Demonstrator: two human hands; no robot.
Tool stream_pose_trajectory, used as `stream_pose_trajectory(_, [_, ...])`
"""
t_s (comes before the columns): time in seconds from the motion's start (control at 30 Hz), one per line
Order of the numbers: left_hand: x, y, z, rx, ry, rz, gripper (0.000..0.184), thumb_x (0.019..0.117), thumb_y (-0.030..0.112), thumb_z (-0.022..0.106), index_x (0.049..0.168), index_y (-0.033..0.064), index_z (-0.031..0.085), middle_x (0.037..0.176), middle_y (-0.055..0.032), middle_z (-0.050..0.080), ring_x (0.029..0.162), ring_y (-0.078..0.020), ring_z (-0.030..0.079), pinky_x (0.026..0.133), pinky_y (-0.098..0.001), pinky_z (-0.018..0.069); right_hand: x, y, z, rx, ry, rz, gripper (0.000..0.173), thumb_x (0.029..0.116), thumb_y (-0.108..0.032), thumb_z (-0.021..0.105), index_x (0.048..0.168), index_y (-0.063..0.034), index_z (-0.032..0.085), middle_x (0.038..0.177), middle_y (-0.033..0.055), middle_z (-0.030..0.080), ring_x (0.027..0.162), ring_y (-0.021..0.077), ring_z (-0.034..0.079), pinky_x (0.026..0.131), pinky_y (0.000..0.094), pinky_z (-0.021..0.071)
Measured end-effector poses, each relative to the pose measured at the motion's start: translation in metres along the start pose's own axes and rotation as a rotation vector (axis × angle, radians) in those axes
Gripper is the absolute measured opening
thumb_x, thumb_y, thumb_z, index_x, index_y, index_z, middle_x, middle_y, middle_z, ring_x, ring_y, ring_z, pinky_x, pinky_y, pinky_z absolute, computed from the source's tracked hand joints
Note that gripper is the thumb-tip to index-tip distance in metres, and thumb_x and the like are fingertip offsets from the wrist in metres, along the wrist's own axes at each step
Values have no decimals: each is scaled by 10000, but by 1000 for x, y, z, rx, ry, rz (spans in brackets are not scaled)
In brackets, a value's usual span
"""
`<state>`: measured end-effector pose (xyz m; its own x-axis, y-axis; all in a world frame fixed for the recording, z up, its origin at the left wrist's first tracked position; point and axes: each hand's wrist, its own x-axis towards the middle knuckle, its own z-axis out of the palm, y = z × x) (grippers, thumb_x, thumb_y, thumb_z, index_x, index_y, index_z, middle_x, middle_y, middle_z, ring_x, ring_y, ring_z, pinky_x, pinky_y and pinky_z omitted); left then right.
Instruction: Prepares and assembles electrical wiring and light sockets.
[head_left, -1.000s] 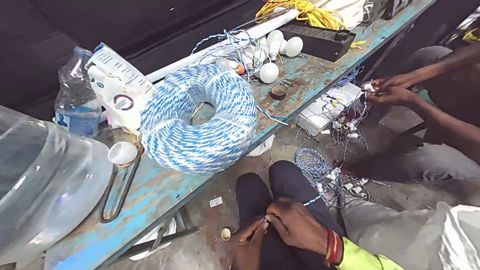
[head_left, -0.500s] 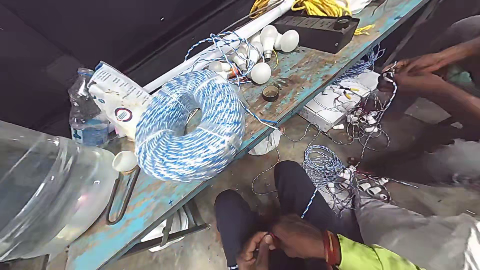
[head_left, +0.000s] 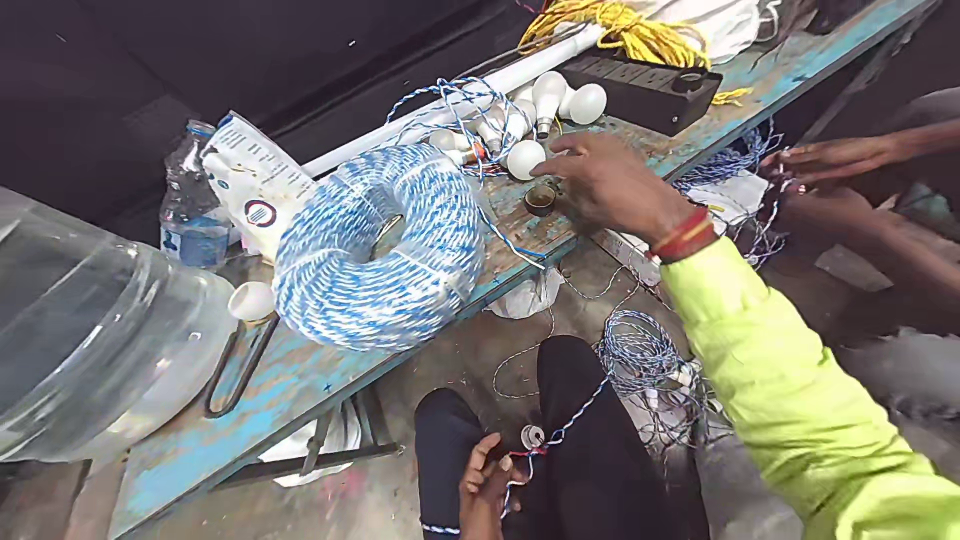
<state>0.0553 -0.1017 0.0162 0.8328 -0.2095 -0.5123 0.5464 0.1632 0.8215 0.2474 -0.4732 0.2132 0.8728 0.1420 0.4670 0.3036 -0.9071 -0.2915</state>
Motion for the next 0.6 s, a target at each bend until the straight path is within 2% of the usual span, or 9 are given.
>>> stream_pose_trajectory(0.07, [0, -2, -3, -112, -44, 10, 361, 1029, 22, 461, 1383, 41, 529, 901, -109, 750, 746, -161, 733, 573, -276, 584, 18, 10, 7, -112, -171, 1, 294, 961, -102, 654, 1216, -217, 744, 1447, 202, 532, 1319, 476, 481, 969, 635, 478])
stream_pose_trajectory(0.13, [-3, -4, -10, -253, -111, 33, 290, 1040, 74, 483, 1278, 89, 649, 953, -122, 762, 835, -205, 751, 643, -314, 613, 20, 10, 9, -166, -233, 17, 169, 998, -171, 643, 1108, -170, 772, 1438, 181, 548, 1348, 468, 459, 953, 660, 467])
stream_pose_trajectory(0.2, [-7, -5, -14, -312, -174, 69, 264, 1037, 108, 524, 1218, 111, 715, 991, -121, 762, 900, -218, 746, 707, -337, 621, 10, 8, 7, -177, -185, -4, 163, 1001, -187, 627, 1056, -114, 762, 1403, 180, 574, 1355, 456, 463, 984, 655, 451])
stream_pose_trajectory(0.27, [-13, -1, -15, -273, -198, 116, 255, 1034, 92, 531, 1199, 85, 725, 1019, -116, 764, 921, -214, 746, 743, -346, 628, -4, 3, 7, -169, -113, -33, 170, 989, -176, 611, 1032, -66, 735, 1379, 187, 591, 1330, 450, 491, 1037, 621, 442])
stream_pose_trajectory(0.33, [-18, 3, -14, -212, -212, 146, 252, 1032, 74, 524, 1193, 54, 716, 1028, -117, 762, 920, -210, 746, 754, -347, 629, -14, 0, 13, -140, -103, -21, 179, 984, -132, 594, 1069, -53, 730, 1422, 192, 572, 1325, 478, 488, 1007, 659, 444])
stream_pose_trajectory(0.4, [-20, 1, -16, -188, -221, 149, 241, 1031, 79, 531, 1184, 32, 711, 1019, -130, 759, 915, -214, 745, 748, -343, 627, -21, 4, 25, -109, -109, 12, 240, 981, -88, 574, 1157, -68, 735, 1418, 198, 579, 1306, 477, 510, 1017, 652, 448])
stream_pose_trajectory(0.47, [-21, 0, -18, -168, -212, 149, 239, 1031, 70, 527, 1178, 27, 711, 1011, -130, 759, 905, -212, 743, 733, -338, 624, -21, 2, 31, -77, -52, 36, 234, 981, -44, 564, 1164, -29, 708, 1295, 229, 634, 1212, 452, 595, 1007, 609, 483])
stream_pose_trajectory(0.53, [-23, 1, -20, -149, -187, 146, 247, 1026, 51, 513, 1173, 29, 710, 1009, -120, 760, 908, -210, 740, 733, -339, 620, -17, -5, 28, -86, 29, 62, 228, 973, -33, 578, 1190, 10, 634, 1151, 256, 649, 1082, 441, 653, 924, 589, 533])
stream_pose_trajectory(0.6, [-26, -6, -20, -165, -163, 134, 247, 1029, 44, 511, 1176, 23, 709, 999, -123, 760, 894, -212, 741, 726, -338, 620, -9, -9, 23, -96, 11, 99, 360, 949, -15, 623, 1308, -13, 598, 1237, 281, 617, 1121, 465, 635, 937, 602, 527])
